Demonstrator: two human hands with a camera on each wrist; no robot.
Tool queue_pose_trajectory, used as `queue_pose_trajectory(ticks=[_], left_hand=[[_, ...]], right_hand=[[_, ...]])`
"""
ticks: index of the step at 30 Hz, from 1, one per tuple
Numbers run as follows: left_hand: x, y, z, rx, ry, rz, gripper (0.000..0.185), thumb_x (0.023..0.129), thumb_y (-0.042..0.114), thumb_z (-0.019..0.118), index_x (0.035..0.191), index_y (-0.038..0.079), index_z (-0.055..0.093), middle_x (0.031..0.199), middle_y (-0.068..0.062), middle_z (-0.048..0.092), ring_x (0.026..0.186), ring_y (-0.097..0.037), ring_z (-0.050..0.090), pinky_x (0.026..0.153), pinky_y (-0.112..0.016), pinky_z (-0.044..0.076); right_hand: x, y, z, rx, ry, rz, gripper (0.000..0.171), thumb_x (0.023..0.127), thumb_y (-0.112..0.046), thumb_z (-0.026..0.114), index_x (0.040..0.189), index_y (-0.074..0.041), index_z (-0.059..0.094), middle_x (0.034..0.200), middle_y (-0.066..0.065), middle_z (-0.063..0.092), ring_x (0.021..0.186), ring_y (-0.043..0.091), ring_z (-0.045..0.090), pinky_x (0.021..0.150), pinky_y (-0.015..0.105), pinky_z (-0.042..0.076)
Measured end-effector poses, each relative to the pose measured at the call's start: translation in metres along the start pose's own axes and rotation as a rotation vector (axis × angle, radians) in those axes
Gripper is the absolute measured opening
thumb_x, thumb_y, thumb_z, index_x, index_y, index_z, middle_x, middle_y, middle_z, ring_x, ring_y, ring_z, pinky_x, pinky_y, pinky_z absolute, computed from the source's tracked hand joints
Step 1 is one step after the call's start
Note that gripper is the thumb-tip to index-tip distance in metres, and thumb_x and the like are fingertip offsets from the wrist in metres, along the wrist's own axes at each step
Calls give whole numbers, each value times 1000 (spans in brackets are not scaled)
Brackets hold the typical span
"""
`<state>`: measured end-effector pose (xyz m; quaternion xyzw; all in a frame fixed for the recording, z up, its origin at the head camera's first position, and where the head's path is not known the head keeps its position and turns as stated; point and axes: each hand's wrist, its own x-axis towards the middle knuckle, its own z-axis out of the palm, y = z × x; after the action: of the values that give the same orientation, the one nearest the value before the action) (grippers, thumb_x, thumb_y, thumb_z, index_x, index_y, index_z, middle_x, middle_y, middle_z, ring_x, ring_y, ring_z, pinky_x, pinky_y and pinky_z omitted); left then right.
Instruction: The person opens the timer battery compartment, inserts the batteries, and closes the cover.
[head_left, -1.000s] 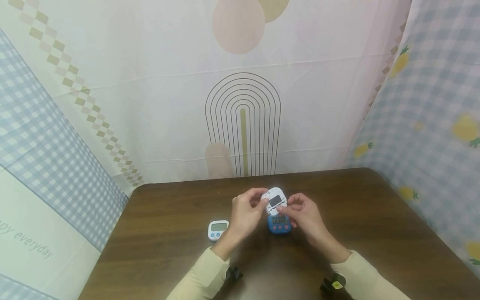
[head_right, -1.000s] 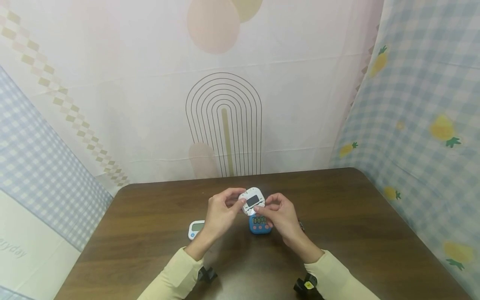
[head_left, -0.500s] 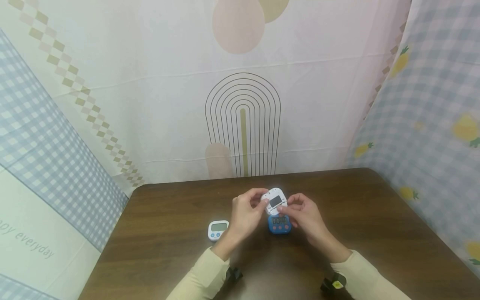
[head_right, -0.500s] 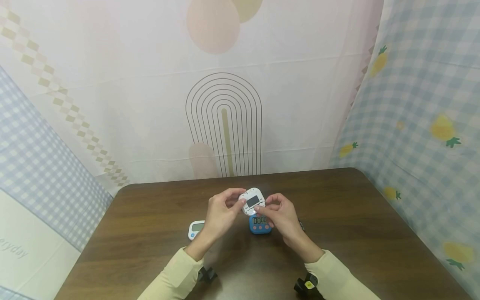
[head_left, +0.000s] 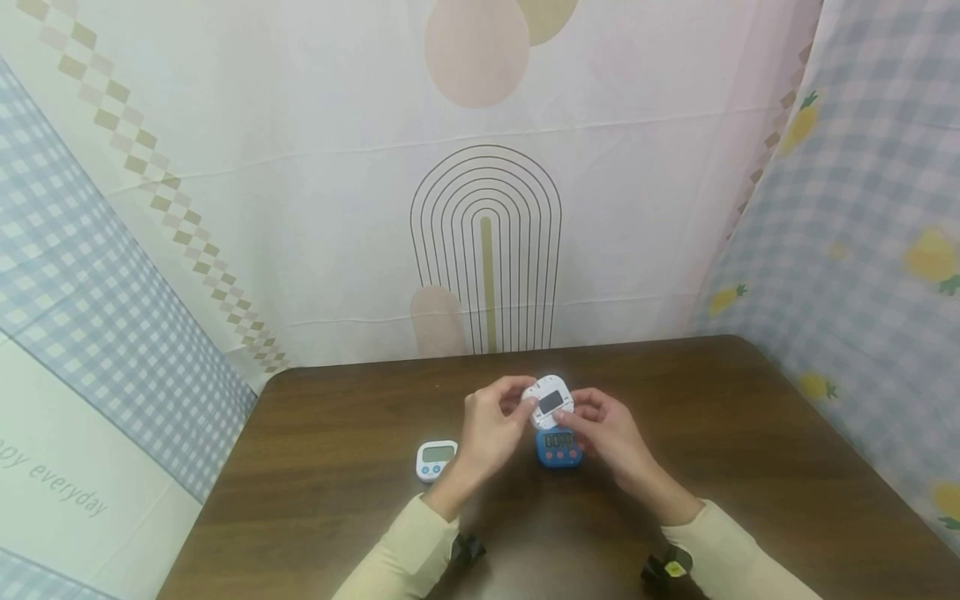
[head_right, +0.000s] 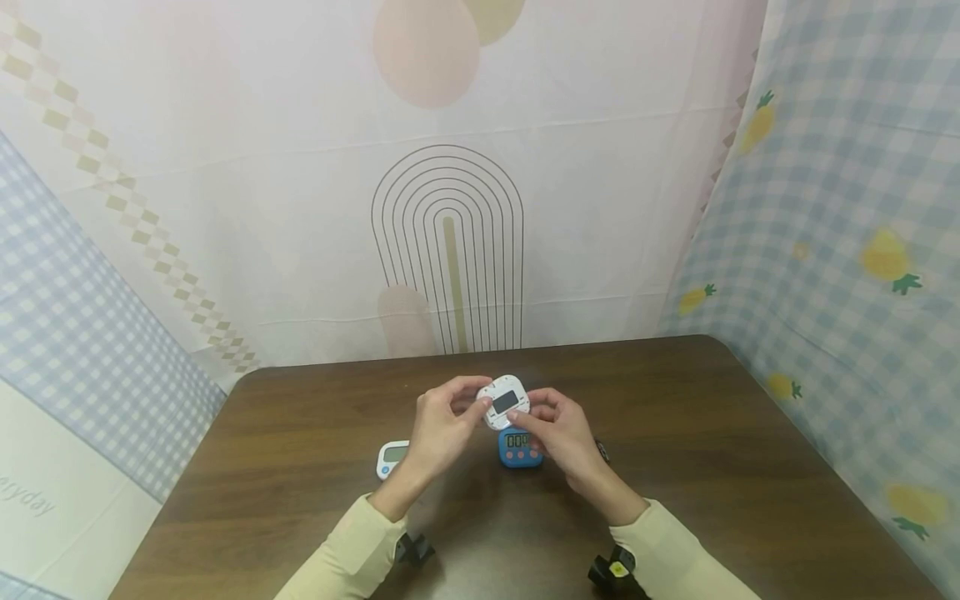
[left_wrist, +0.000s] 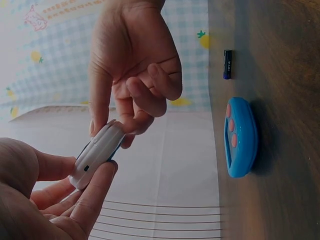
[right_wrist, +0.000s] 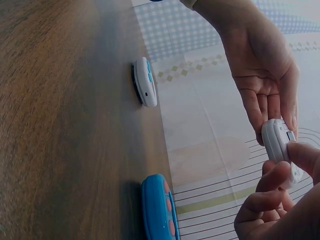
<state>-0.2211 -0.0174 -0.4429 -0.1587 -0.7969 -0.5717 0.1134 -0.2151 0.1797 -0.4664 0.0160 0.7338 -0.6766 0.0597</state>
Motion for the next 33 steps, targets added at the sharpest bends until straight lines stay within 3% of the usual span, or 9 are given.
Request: queue_pose_trajectory(ticks=[5,14,33], left_hand=[[0,0,0,-1,0,-9,21,96,1,74,117,3,76,109,-14,81,90,-21,79,75,-22,63],[-2,-2,-1,12,4,-1,20,97,3,74,117,4,77,109,-13,81,89,-20,79,78,-25,64],[-2,1,1,2,-2,-5,19,97,5,74,116,5,77,109,-13,81,90,-19,79,79,-25,64]], right_hand=[[-2,1,0,-20,-30,-14,44,98,-25,78,129,0,61,96,6,76,66,19,62,57,26,50],[-3,5,4,20,-129,-52,42,105,-22,68,134,4,53,92,16,71,67,17,63,63,31,57],[-3,2,4,0,-113,-91,37,106,-19,66,131,4,51,92,9,68,68,15,55,63,25,50]])
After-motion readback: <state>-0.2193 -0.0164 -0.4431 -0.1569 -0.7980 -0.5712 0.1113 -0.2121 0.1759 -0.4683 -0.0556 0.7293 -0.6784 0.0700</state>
